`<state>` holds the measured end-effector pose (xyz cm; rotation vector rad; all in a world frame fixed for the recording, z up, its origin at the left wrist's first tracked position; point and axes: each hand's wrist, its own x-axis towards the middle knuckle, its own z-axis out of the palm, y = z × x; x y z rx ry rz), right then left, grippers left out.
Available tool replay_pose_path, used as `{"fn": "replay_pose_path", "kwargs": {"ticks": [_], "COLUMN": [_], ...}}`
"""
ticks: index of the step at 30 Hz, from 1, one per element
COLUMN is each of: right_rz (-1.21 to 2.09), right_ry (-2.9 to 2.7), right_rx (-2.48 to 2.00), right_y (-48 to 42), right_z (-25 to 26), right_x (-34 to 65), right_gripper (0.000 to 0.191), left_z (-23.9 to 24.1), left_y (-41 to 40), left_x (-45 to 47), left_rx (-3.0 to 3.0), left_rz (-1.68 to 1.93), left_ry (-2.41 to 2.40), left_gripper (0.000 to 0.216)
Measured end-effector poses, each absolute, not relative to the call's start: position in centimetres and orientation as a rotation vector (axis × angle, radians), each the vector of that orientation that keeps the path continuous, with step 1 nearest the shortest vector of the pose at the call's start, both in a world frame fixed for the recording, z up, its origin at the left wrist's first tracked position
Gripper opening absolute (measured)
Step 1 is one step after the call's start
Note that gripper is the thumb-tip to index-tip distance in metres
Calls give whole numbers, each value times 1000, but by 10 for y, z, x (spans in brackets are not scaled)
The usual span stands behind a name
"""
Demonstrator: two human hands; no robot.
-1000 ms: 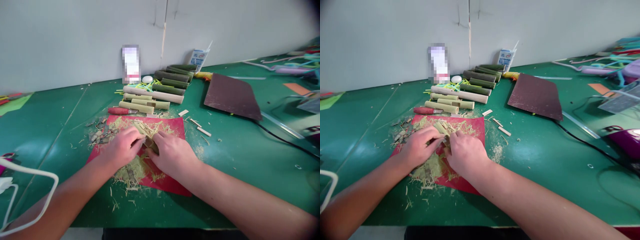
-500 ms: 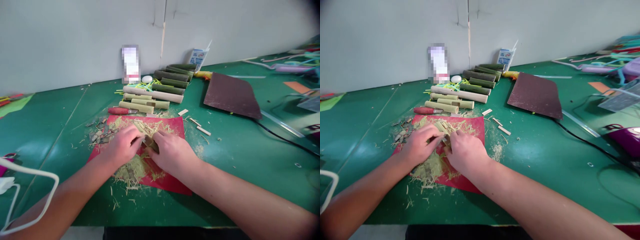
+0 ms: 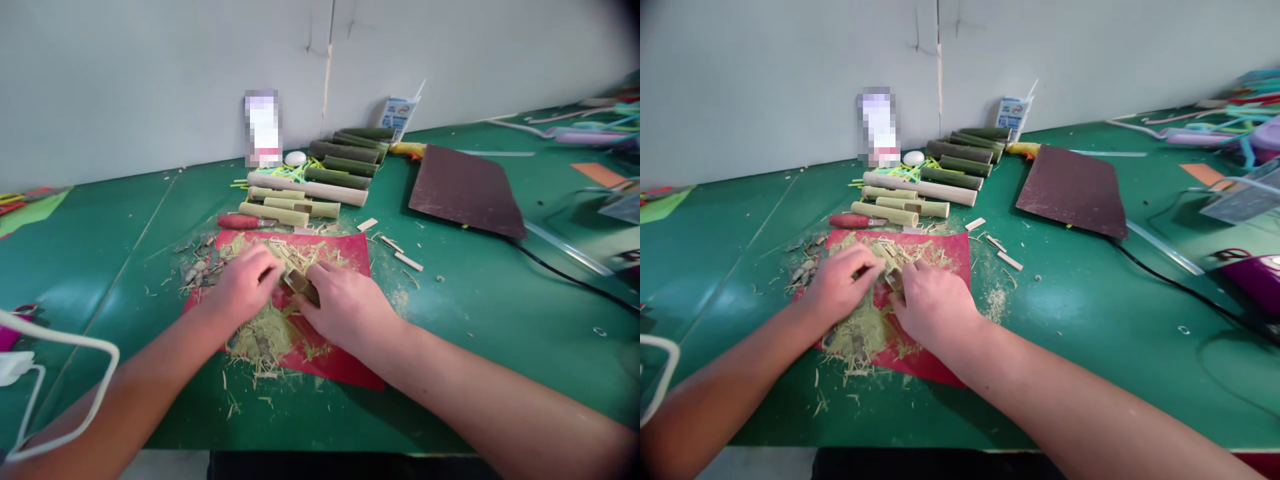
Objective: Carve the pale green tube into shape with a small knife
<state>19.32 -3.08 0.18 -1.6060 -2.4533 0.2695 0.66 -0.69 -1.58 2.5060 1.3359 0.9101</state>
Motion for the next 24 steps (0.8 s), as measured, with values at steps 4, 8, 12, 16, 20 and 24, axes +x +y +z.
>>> {"fn": "replay_pose_path", "kwargs": {"ticks": [4, 8, 12, 16, 20, 24], "right_rz": [266, 262, 268, 267, 277, 284], "right_ry": [-2460, -2445, -2433, -2437, -2430, -2455], "right_rx": [-1602, -1597, -1590, -1585, -1595, -1593], "right_y": [-31, -31, -31, -31, -30, -30], "right_z": [1, 1, 0, 0, 1, 1], "right_x": [193, 193, 193, 193, 193, 194], "right_gripper": [18, 18, 18, 17, 19, 18], "left_z": [-16, -15, -15, -15, -15, -16], "left_y": [-5, -5, -6, -5, -4, -4], "left_x": [6, 8, 8, 8, 7, 7], "left_rx": [2502, 2514, 2507, 2508, 2506, 2493], "left_rz": [952, 920, 950, 888, 968, 891], "left_ry": [1340, 1293, 1340, 1289, 1389, 1317], "left_gripper": [14, 14, 14, 13, 15, 14]}}
